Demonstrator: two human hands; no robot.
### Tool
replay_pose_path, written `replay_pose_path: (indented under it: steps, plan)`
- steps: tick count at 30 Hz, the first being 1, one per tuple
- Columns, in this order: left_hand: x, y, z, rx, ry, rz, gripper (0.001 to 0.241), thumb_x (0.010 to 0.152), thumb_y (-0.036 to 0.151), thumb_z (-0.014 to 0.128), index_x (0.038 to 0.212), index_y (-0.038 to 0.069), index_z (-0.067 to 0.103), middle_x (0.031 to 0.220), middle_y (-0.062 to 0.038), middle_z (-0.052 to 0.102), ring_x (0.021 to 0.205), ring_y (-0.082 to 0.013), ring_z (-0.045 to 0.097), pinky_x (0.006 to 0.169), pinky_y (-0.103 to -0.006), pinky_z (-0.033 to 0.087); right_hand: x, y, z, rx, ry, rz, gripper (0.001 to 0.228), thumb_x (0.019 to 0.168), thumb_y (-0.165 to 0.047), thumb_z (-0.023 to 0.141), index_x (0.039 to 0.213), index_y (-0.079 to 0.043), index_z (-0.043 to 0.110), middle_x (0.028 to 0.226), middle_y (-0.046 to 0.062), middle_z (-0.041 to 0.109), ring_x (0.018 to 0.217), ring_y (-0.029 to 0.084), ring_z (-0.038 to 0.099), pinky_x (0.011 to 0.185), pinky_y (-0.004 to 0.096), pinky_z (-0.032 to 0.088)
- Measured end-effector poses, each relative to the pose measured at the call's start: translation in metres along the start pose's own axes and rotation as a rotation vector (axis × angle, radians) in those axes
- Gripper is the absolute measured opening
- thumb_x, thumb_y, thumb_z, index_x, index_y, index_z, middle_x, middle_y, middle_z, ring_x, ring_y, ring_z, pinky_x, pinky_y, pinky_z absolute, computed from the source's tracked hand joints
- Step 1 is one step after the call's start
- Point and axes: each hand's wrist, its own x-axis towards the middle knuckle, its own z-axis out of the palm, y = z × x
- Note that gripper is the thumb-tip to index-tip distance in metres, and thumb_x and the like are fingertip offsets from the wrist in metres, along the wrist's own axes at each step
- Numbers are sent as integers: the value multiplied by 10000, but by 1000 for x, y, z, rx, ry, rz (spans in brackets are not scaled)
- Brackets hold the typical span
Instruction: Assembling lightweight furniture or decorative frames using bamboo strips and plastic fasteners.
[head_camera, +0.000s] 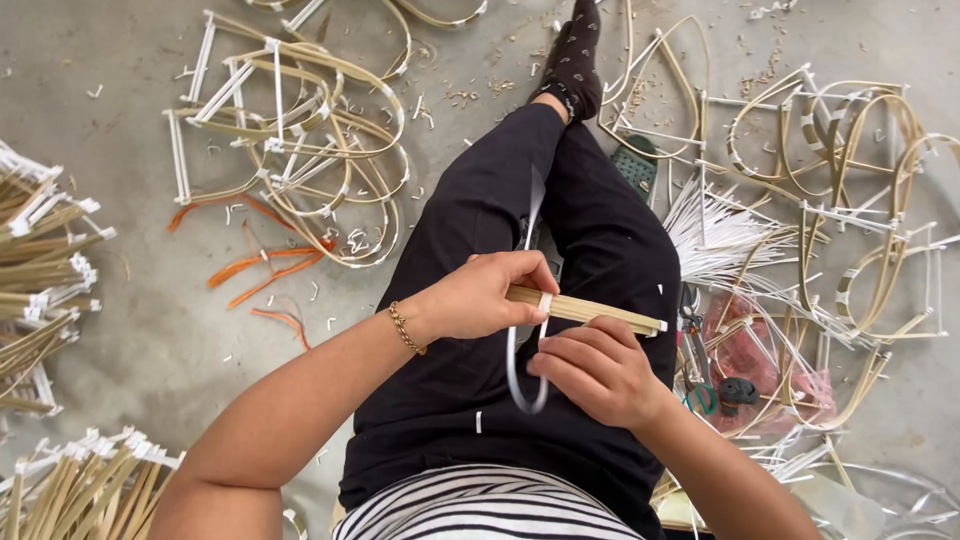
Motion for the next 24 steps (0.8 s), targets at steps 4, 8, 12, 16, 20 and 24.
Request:
replay_pose_path:
  steps: [4, 8, 12, 16, 20, 24]
  plan:
    - [-8, -12, 7, -18, -8, 84, 251, 848, 129, 754, 1075, 67, 665, 1043, -66, 788, 1001, -176, 766, 876, -329, 595, 9, -2, -11, 216, 18, 219, 162, 921, -165, 767, 1009, -91, 653, 961, 45, 713, 864, 198, 681, 823, 347, 519]
    - [-19, -18, 15, 332, 87, 336, 256, 878, 180, 763, 1114, 129, 678, 958, -2, 754, 909, -157, 699, 922, -385, 478, 13, 40, 0, 497, -30, 935, 147, 1006, -197, 647, 946, -63, 655, 806, 14, 679, 727, 131, 632, 688, 280, 502]
    - [-25, -25, 20, 363, 177, 402, 395, 875, 237, 770, 1208, 119, 594, 965, 24, 666, 920, -137, 628, 970, -374, 319, -5, 81, 35, 787, -184, 1219, 229, 1013, -259, 618, 934, -49, 660, 763, -21, 649, 714, 73, 598, 673, 247, 517]
    - [-23, -31, 23, 469, 132, 380, 377, 906, 237, 757, 1265, 164, 664, 910, 30, 671, 817, -156, 607, 982, -380, 340, -17, 108, 44, 809, -405, 1239, 284, 1015, -284, 630, 898, -30, 677, 751, 1, 646, 699, 84, 581, 662, 277, 510]
    - [-19, -29, 19, 395, 169, 408, 304, 894, 207, 754, 1189, 169, 695, 1068, 12, 684, 954, -176, 604, 988, -387, 359, -18, 146, 18, 302, -480, 1441, 333, 1077, -316, 552, 950, -59, 722, 804, 78, 713, 718, 165, 665, 687, 315, 521]
    - [-8, -24, 10, 300, 147, 293, 289, 848, 200, 781, 1120, 137, 708, 1015, 2, 766, 1008, -207, 653, 1014, -397, 373, -45, 108, 3, 340, -68, 1444, 312, 1078, -267, 605, 902, -28, 702, 777, 140, 689, 702, 231, 674, 645, 361, 546]
